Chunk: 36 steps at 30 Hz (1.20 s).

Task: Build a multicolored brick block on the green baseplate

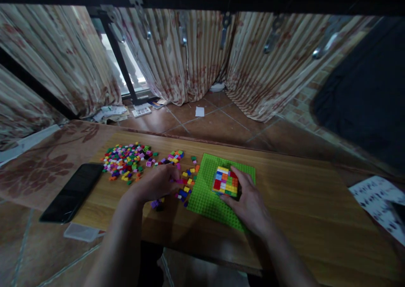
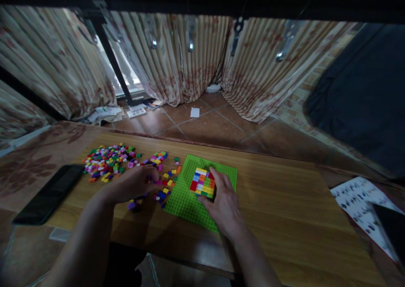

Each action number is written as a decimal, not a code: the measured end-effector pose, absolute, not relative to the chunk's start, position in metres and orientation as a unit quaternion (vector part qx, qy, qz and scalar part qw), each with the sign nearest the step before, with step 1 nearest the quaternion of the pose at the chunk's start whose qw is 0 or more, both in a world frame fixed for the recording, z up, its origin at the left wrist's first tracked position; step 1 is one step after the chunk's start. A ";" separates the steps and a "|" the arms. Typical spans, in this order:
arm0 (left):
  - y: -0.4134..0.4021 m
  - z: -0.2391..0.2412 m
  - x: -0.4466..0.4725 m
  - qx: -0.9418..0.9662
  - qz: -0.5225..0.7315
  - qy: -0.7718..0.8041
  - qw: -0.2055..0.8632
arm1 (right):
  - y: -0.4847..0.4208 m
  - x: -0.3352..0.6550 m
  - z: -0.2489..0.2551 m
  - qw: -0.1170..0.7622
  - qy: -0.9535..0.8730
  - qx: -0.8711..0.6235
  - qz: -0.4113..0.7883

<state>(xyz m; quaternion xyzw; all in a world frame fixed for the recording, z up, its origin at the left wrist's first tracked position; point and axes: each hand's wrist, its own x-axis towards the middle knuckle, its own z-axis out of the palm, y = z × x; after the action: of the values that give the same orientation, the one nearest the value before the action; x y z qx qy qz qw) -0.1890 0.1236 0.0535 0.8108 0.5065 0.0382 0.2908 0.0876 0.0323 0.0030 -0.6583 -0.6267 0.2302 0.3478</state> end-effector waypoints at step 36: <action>0.098 0.052 -0.111 0.669 0.295 0.307 0.609 | 0.022 0.085 0.029 0.483 -0.630 -0.565 0.224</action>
<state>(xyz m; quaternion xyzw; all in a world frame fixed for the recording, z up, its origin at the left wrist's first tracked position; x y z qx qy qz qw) -0.1114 0.0975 0.0517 0.6691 0.3069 0.2949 0.6092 0.0848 0.0220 0.0287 -0.5651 -0.6298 0.2243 0.4835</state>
